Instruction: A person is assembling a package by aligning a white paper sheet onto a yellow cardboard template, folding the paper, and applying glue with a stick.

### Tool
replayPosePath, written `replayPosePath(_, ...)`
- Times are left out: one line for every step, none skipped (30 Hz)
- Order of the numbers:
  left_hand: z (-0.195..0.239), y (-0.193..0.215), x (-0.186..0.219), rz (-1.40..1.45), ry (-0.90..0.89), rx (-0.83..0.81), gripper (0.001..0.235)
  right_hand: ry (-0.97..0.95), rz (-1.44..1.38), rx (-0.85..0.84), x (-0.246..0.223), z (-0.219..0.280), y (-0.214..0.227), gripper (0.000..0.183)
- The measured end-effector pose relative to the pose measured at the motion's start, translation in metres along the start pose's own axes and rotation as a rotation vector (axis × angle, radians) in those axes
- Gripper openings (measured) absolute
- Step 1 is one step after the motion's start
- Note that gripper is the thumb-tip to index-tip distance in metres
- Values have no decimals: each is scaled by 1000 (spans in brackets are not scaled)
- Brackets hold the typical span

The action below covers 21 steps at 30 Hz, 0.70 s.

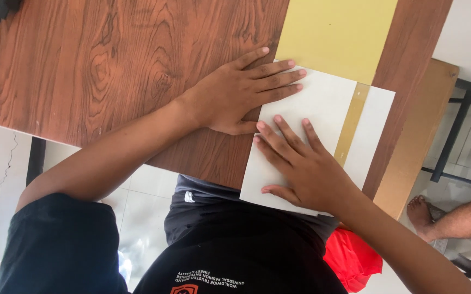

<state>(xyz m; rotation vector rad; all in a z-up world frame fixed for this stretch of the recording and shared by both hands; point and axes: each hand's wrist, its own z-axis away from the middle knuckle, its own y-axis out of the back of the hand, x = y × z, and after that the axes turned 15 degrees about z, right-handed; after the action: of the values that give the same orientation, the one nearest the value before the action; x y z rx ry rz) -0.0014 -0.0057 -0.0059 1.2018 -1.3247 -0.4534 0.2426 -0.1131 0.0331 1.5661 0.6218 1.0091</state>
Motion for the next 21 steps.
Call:
replayPosePath(0, 0, 0, 0, 1, -13, 79, 22, -47, -20, -3, 2, -7, 84)
replayPosePath(0, -1, -1, -1, 4, -26, 81, 46, -94, -39, -4, 4, -14, 89)
replayPosePath(0, -1, -1, -1, 12, -22, 81, 56, -95, -38, -5, 5, -13, 89)
replayPosePath(1, -1, -1, 13, -2, 16, 79, 88, -100, -10, -7, 6, -11, 91)
replayPosePath(1, -1, 0, 27, -16, 54, 79, 119, -105, 19, -9, 8, -9, 94)
replayPosePath(2, -1, 1, 24, -17, 55, 79, 120, -102, 21, -12, 10, -7, 94)
replayPosePath(2, -2, 2, 28, -1, 22, 84, 143, -115, 25, -15, 13, -5, 94)
replayPosePath(-1, 1, 1, 25, 8, -13, 89, 160, -121, 33, -15, 14, -3, 95)
replayPosePath(-2, 4, -2, 15, 1, -14, 89, 154, -112, 39, -14, 14, -3, 95)
replayPosePath(-2, 3, 0, 24, 11, -21, 94, 168, -128, 26, -17, 17, -1, 99)
replayPosePath(-2, 2, 1, 33, 21, -28, 99, 182, -143, 13, -20, 20, 1, 103)
replayPosePath(-3, 2, 1, 23, 6, -29, 99, 171, -130, 16, -21, 22, 3, 103)
replayPosePath(-4, 3, 1, 6, 11, -24, 101, 196, -170, 40, -21, 23, 6, 98)
replayPosePath(-3, 1, 3, -3, 23, -23, 103, 225, -220, 61, -23, 26, 10, 93)
replayPosePath(-4, 1, 3, -4, 15, -26, 103, 217, -217, 62, -19, 27, 12, 93)
replayPosePath(-5, 2, 3, -26, 21, -31, 101, 202, -299, 101, -16, 27, 14, 85)
replayPosePath(-6, 2, 2, -47, 26, -35, 98, 187, -381, 142, -12, 27, 17, 77)
replayPosePath(-8, 0, 4, -59, 19, -39, 98, 181, -372, 151, -3, 29, 8, 77)
replayPosePath(-10, -3, 5, -73, 44, -6, 97, 58, -345, 198, 6, 31, -1, 58)
replayPosePath(-11, -7, 8, -81, 72, 26, 95, -63, -325, 241, 13, 35, -9, 41)
replayPosePath(-12, -11, 14, -86, 69, 22, 95, -68, -323, 247, 21, 32, -9, 41)
